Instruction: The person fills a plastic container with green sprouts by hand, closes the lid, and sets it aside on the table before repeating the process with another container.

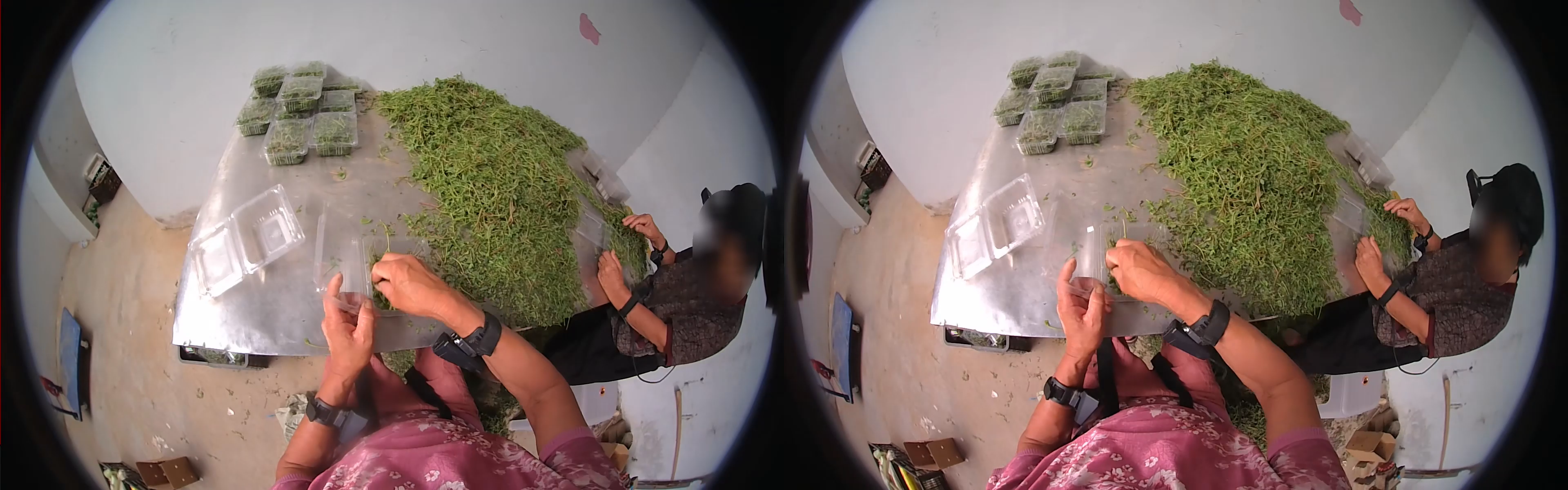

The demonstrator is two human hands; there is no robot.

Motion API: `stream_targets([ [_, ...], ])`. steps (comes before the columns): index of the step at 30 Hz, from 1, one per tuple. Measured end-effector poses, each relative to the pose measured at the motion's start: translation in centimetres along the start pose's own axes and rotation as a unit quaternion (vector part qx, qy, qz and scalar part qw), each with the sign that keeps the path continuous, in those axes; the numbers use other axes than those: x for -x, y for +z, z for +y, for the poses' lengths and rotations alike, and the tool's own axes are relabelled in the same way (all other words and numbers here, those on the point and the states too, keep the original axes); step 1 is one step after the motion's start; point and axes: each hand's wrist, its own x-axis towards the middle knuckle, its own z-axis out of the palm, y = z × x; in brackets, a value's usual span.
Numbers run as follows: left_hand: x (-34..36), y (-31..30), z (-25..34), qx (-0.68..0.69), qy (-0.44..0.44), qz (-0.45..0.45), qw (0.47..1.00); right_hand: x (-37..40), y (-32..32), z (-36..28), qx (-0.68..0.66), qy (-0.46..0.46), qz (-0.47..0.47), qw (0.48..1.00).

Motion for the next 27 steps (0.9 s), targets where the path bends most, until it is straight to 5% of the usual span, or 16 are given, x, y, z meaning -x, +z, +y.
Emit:
stream_targets([
  [7,0.1,0.0,-0.1,0.004,0.001,0.001,1.0,1.3,-0.3,0.0,-0.032,-0.035,-0.033,0.998],
  [19,0.2,0.0,0.2,0.001,-0.04,0.009,0.999,4.6,-3.0,-3.3,0.004,0.013,0.159,0.987],
  [23,0.2,-0.1,-0.1,-0.024,-0.026,0.016,0.999,5.5,0.7,-2.3,0.079,-0.046,0.04,0.995],
  [27,0.1,-0.1,0.6,-0.036,-0.037,0.011,0.999,5.4,0.9,-2.1,0.043,-0.05,0.059,0.996],
])
